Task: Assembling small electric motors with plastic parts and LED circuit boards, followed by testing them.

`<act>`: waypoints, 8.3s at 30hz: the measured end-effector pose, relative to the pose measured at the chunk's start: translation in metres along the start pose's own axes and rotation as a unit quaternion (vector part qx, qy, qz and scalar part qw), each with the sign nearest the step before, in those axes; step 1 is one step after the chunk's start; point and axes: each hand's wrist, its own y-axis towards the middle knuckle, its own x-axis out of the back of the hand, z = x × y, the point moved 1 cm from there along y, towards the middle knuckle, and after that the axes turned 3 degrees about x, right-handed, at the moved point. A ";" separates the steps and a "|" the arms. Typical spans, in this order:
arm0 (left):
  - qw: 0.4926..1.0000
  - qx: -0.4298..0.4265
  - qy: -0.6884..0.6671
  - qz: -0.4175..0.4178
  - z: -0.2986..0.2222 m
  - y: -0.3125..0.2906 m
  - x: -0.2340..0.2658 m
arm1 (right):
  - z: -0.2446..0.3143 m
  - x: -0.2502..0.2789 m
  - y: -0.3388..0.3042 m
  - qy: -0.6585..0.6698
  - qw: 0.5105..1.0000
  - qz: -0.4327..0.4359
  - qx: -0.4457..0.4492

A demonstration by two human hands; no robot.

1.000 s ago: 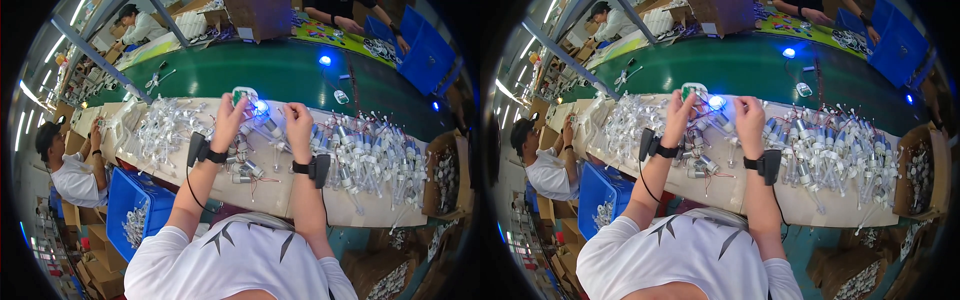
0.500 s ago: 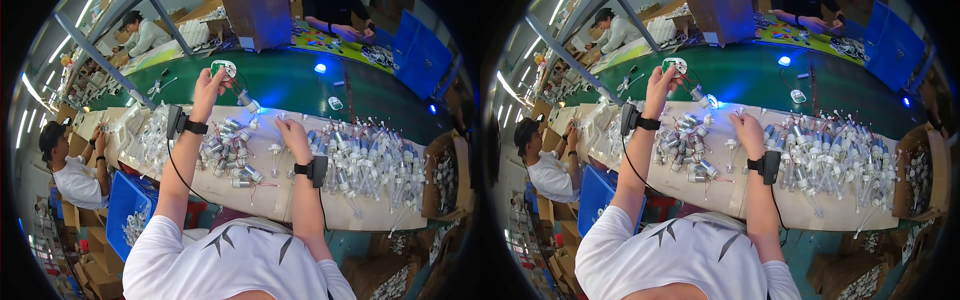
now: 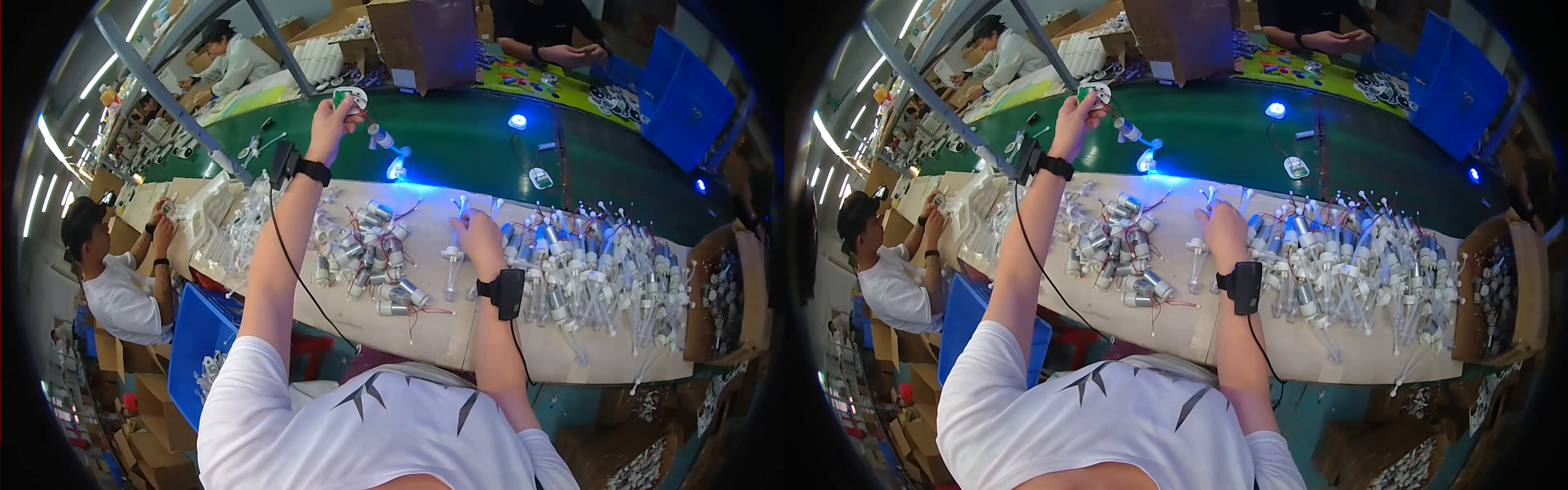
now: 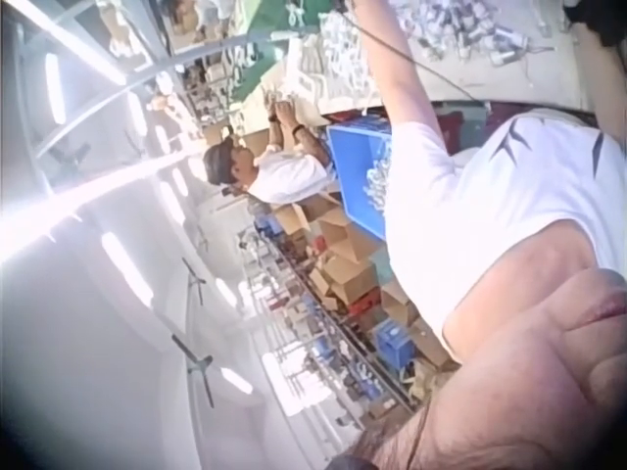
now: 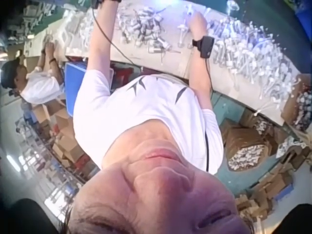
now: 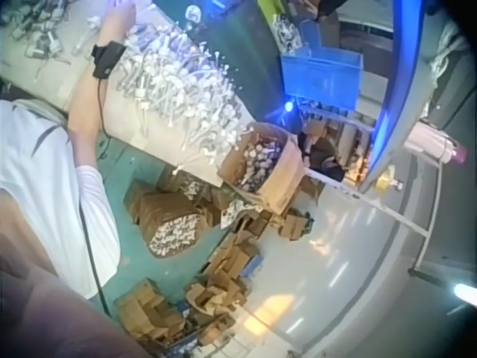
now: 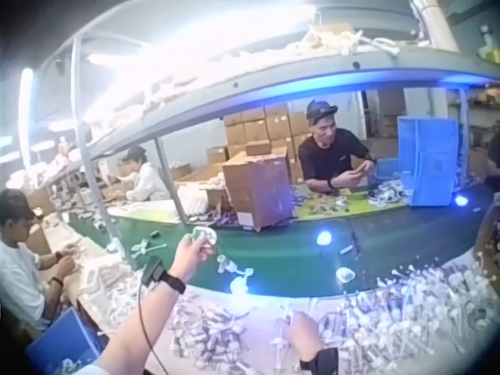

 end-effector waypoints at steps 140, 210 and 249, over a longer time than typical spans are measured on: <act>0.978 0.014 -0.156 -0.139 -0.021 -0.210 0.103 | 0.064 -0.021 -0.057 0.700 0.693 0.159 -0.066; 0.950 0.278 -0.143 0.023 0.012 -0.252 -0.054 | 0.061 -0.025 -0.054 0.736 0.674 0.054 -0.014; 0.961 0.270 -0.030 0.056 0.022 -0.238 -0.059 | 0.053 -0.021 -0.051 0.642 0.764 0.062 -0.038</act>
